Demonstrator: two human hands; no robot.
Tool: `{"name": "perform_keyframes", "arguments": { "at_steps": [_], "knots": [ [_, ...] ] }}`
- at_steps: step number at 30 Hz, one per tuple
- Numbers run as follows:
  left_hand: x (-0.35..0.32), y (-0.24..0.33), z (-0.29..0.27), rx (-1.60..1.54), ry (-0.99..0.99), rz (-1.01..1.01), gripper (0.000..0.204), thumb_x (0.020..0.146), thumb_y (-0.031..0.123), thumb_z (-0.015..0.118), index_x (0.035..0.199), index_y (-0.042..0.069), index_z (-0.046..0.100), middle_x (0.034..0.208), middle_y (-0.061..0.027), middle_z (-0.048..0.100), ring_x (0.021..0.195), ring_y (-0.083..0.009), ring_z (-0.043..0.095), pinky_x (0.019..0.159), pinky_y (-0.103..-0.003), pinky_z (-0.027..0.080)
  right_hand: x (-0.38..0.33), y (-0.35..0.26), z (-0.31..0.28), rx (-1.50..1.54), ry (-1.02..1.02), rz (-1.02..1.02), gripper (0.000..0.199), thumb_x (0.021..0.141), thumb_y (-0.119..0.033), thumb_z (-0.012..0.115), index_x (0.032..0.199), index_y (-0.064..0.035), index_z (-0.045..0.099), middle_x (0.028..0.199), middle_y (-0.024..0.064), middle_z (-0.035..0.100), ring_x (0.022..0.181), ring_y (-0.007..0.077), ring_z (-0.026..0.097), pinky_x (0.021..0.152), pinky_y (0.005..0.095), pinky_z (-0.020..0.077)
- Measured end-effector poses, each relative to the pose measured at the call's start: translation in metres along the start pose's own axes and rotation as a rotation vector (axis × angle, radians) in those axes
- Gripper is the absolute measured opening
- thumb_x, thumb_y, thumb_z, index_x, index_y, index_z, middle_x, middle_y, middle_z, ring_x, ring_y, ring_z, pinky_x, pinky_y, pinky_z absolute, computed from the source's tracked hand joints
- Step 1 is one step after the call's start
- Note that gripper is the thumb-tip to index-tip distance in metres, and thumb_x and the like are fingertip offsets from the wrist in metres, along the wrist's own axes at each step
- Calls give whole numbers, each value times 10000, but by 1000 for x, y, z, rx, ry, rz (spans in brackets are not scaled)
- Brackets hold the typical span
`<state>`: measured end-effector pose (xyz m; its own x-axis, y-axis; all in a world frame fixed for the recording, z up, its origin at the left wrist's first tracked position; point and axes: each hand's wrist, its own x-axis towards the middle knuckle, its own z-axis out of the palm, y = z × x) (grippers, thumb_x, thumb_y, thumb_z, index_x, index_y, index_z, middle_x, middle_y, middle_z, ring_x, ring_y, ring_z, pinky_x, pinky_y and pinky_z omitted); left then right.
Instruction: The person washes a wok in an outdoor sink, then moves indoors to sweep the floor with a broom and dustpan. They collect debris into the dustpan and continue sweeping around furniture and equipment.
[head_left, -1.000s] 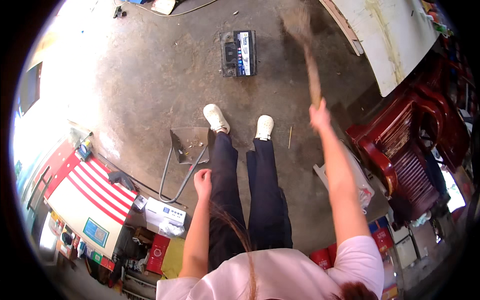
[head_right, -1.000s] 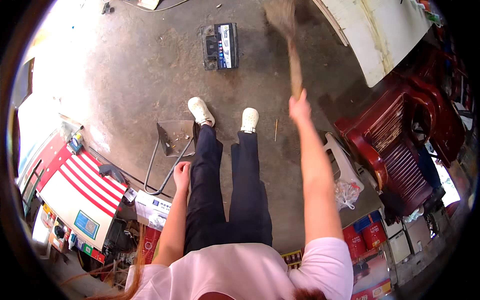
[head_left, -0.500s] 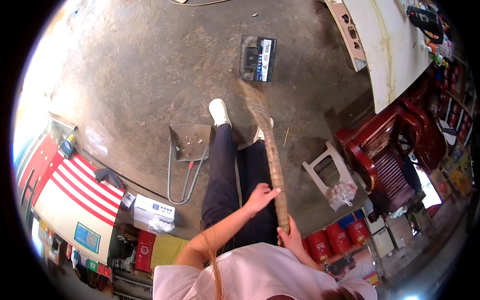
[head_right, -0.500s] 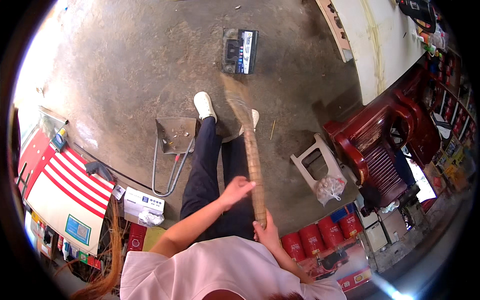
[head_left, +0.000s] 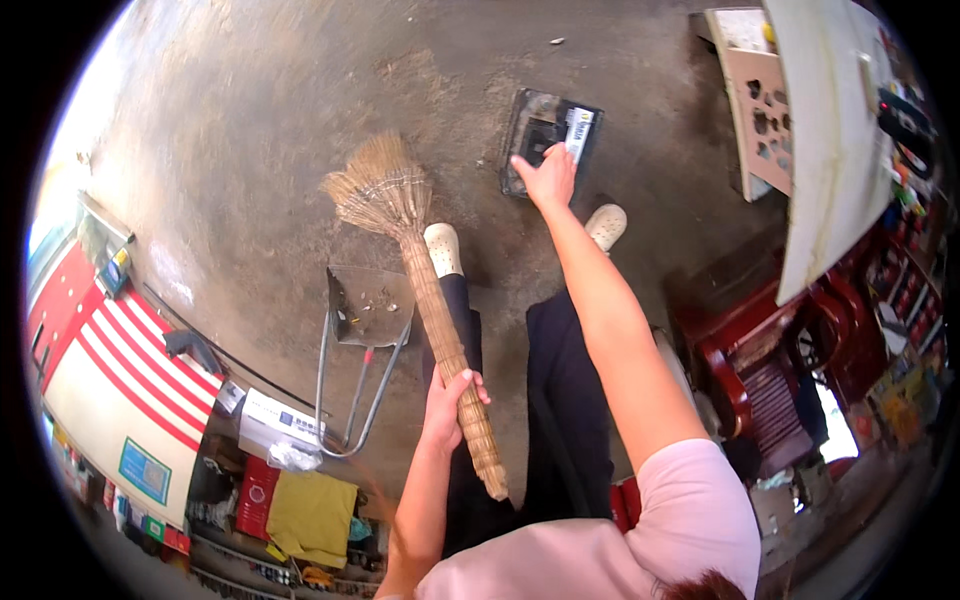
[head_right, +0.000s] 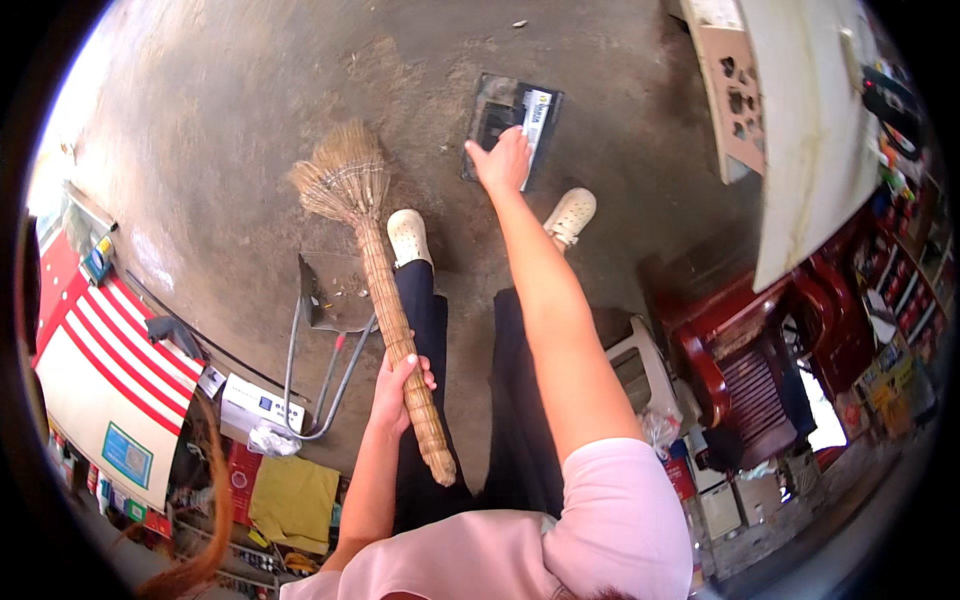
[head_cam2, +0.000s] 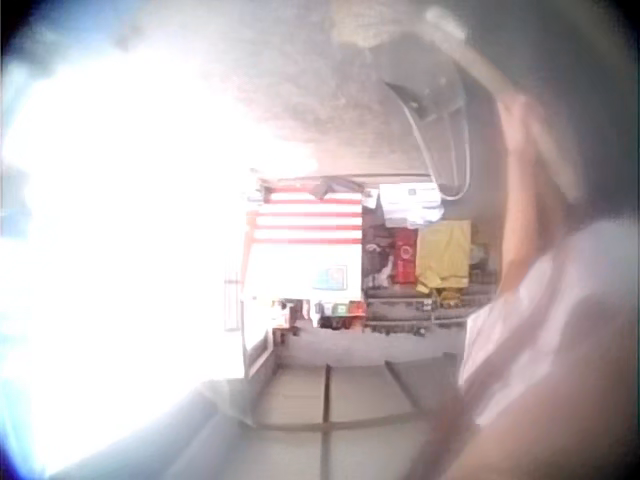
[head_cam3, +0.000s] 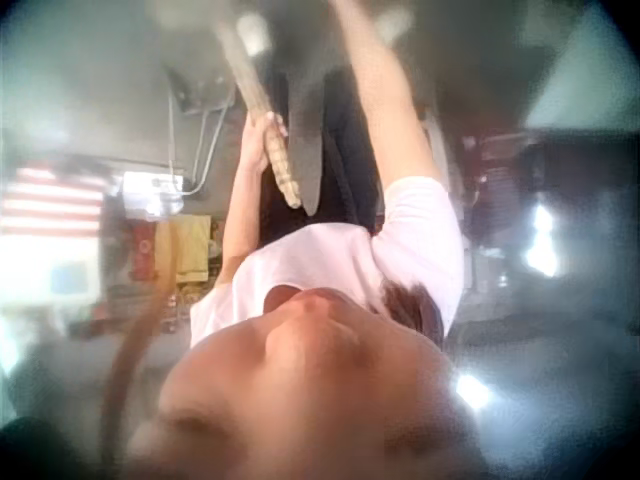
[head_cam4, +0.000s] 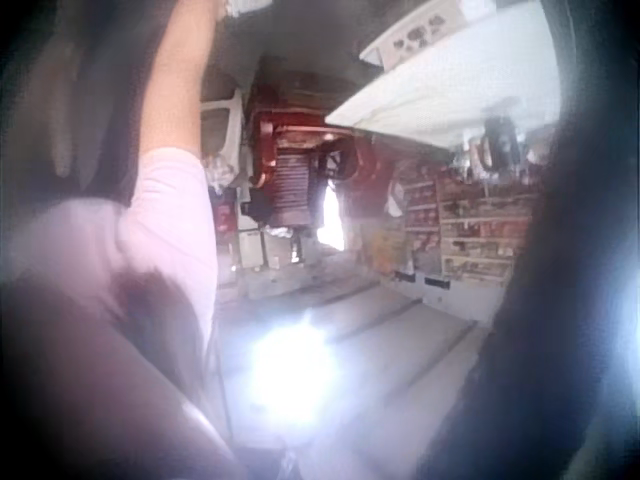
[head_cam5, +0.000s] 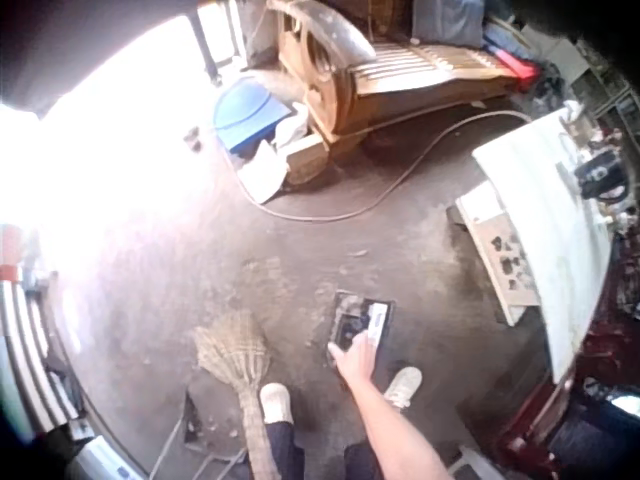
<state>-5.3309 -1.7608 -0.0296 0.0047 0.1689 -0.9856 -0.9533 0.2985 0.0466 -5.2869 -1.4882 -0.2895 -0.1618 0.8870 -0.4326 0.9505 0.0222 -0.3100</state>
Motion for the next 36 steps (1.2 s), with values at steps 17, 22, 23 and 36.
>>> {"name": "perform_keyframes", "arguments": {
  "at_steps": [17, 22, 23, 36],
  "knots": [
    [38, -62, 41, -16, 82, 63, 461, 852, 118, 560, 1257, 36, 357, 802, -86, 534, 639, -166, 539, 589, -298, 484, 42, 20, 46, 1147, -491, 388, 334, 869, -329, 567, 741, -21, 544, 614, 30, 530, 518, 138, 514, 497, 294, 418],
    [33, -69, 47, -171, 117, 24, 474, 863, 150, 561, 1281, 43, 366, 860, -79, 525, 658, -158, 538, 609, -298, 502, 55, 34, 18, 1152, -648, 517, 362, 834, -347, 617, 623, -92, 468, 510, -24, 402, 414, 103, 376, 413, 289, 325],
    [29, -72, 49, -124, 109, 16, 465, 865, 167, 560, 1276, 50, 376, 854, -75, 524, 659, -160, 539, 613, -298, 508, 51, 38, 14, 1131, -627, 604, 320, 815, -278, 618, 614, -97, 447, 483, -24, 385, 390, 101, 355, 403, 291, 305],
    [12, -84, 72, 16, 173, 3, 391, 880, 190, 550, 1223, 47, 428, 804, -66, 531, 615, -159, 543, 554, -283, 497, 104, 195, -61, 656, -463, 456, 264, 787, -239, 614, 625, -143, 429, 493, -50, 368, 376, 78, 333, 356, 263, 249]
  ]
}}
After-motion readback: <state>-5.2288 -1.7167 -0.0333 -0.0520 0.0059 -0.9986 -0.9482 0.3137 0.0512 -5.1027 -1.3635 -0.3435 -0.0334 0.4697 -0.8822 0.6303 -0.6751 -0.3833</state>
